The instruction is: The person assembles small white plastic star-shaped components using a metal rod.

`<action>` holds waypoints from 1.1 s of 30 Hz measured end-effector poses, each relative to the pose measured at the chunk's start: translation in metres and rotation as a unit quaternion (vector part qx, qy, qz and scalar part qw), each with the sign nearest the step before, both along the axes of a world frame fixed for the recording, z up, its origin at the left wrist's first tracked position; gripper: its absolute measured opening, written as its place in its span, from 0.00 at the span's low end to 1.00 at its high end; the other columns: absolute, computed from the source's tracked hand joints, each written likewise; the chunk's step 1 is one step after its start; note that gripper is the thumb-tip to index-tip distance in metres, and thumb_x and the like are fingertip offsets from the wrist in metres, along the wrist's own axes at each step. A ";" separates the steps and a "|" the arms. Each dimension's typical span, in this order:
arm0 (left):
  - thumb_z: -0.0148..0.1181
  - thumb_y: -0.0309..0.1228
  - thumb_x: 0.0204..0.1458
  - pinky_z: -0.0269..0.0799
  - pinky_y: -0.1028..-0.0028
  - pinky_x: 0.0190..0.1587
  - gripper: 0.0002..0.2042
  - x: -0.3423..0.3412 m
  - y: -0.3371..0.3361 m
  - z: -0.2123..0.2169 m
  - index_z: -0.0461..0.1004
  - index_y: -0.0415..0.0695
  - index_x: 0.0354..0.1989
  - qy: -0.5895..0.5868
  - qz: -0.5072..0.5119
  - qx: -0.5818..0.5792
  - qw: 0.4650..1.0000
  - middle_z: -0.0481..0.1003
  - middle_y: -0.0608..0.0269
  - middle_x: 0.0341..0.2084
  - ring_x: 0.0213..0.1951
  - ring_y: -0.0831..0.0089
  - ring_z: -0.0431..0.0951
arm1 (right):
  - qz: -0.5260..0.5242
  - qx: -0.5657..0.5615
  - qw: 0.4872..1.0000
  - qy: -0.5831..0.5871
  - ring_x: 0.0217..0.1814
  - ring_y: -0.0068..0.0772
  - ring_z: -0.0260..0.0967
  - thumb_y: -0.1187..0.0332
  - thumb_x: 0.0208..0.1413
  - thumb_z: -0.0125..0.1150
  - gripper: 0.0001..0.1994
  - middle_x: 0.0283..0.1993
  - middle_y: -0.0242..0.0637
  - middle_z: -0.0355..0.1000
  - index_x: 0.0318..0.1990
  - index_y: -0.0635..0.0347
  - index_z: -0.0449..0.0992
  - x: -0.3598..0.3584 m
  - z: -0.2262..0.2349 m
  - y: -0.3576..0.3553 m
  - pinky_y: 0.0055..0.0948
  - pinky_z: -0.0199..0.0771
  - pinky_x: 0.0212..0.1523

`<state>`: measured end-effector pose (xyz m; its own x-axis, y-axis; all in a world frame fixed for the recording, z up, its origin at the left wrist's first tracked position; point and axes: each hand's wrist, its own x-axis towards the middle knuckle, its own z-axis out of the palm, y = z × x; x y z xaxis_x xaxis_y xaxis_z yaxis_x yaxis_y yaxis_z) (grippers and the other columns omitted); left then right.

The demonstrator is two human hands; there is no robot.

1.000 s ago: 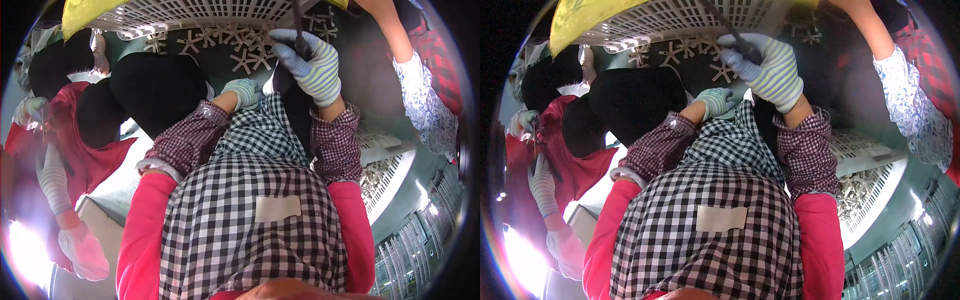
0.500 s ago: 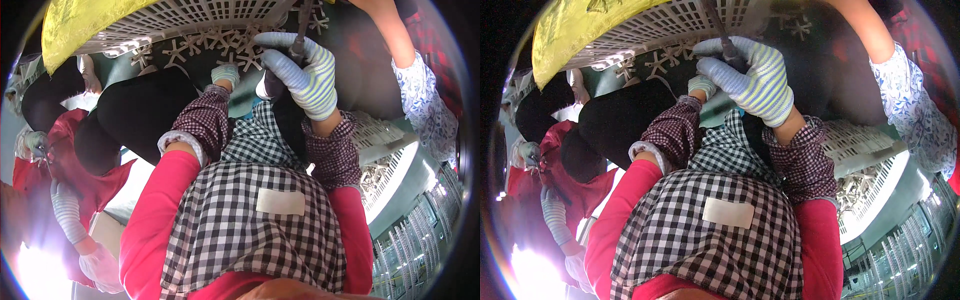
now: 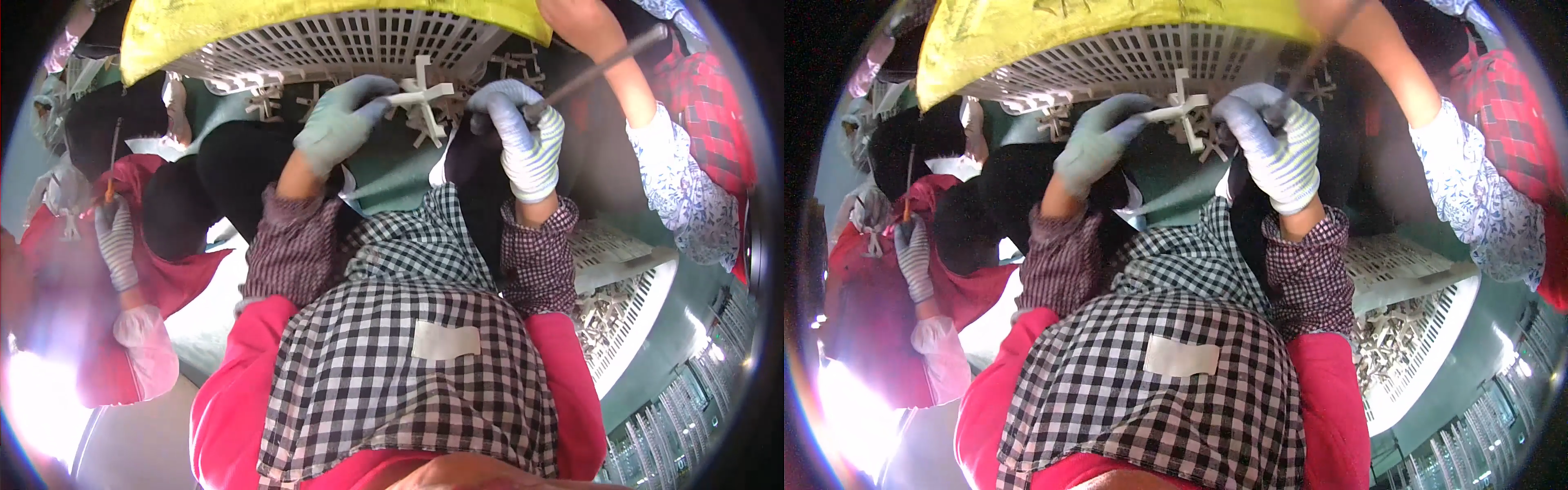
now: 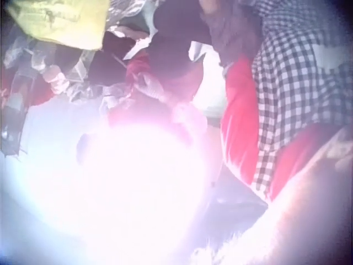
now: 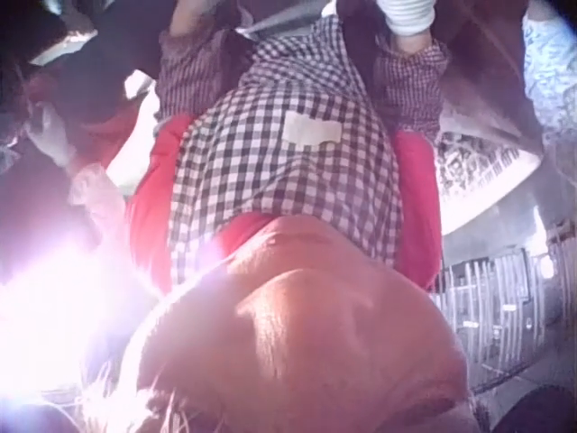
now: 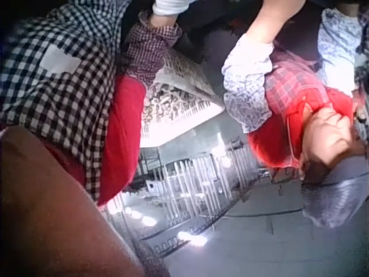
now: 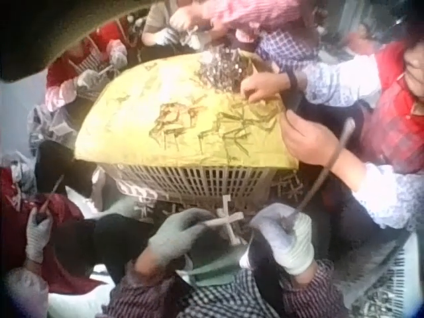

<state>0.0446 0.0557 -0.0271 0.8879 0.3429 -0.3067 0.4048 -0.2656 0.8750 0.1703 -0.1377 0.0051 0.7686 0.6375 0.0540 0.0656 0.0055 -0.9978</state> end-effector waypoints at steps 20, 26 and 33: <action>0.52 0.23 0.51 0.68 0.76 0.46 0.21 -0.023 -0.038 0.030 0.63 0.39 0.55 -0.232 -0.058 -0.187 0.953 0.72 0.61 0.46 0.43 0.76 0.72 | 0.061 0.092 0.970 0.216 0.36 0.21 0.70 0.69 0.49 0.62 0.15 0.35 0.33 0.74 0.44 0.66 0.73 -0.031 0.022 0.029 0.20 0.70 0.40; 0.57 0.30 0.46 0.70 0.63 0.40 0.13 -0.070 -0.030 0.078 0.71 0.40 0.40 -0.230 0.040 0.249 0.940 0.72 0.50 0.33 0.36 0.52 0.73 | 0.056 0.109 0.957 0.261 0.33 0.21 0.70 0.72 0.48 0.58 0.14 0.32 0.34 0.74 0.43 0.69 0.72 -0.031 0.022 0.036 0.19 0.70 0.36; 0.58 0.21 0.37 0.68 0.71 0.26 0.05 -0.119 -0.055 0.219 0.72 0.38 0.25 -0.469 0.131 0.389 0.782 0.71 0.56 0.22 0.22 0.62 0.71 | 0.058 0.091 0.969 0.220 0.35 0.24 0.71 0.71 0.49 0.58 0.15 0.33 0.38 0.73 0.44 0.69 0.70 -0.009 0.001 0.033 0.22 0.71 0.37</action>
<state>-0.0746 0.0002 0.1922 0.4656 0.3089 0.8293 -0.1891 -0.8808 0.4342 0.1609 -0.1048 0.0056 0.6657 0.7324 -0.1430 -0.3779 0.1657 -0.9109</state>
